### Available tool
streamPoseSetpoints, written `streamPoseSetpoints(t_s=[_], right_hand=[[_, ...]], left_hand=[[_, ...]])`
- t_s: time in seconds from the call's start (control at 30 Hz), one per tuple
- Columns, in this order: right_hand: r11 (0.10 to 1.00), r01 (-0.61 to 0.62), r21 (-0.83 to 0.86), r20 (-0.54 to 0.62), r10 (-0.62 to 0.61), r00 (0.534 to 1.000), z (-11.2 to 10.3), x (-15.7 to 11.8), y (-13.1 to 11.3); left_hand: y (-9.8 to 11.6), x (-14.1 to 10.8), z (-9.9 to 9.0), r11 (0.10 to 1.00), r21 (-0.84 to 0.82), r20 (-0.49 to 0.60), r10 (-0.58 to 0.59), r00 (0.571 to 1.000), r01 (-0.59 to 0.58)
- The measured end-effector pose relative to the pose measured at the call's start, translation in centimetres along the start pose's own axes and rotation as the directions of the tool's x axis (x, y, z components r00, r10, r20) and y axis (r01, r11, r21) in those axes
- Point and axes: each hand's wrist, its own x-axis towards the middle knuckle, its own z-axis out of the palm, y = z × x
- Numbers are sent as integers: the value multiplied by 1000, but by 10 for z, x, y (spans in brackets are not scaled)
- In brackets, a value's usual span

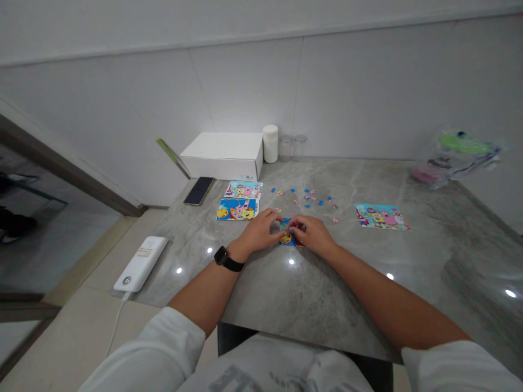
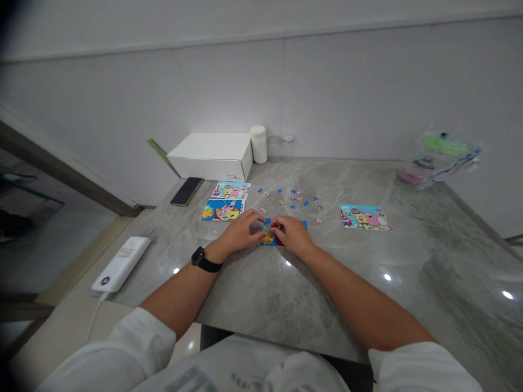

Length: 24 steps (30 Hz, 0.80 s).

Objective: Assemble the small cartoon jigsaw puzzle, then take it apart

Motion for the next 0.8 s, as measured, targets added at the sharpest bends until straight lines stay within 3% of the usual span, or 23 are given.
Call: streamPoseSetpoints(t_s=[0.17,0.8], right_hand=[[991,16,-134,30,-12,999,6,1,6],[980,51,-192,102,-32,994,9,5,4]], left_hand=[[2,-1,3,999,42,54,-3,999,1],[-4,-1,8,997,77,116,-17,993,8]])
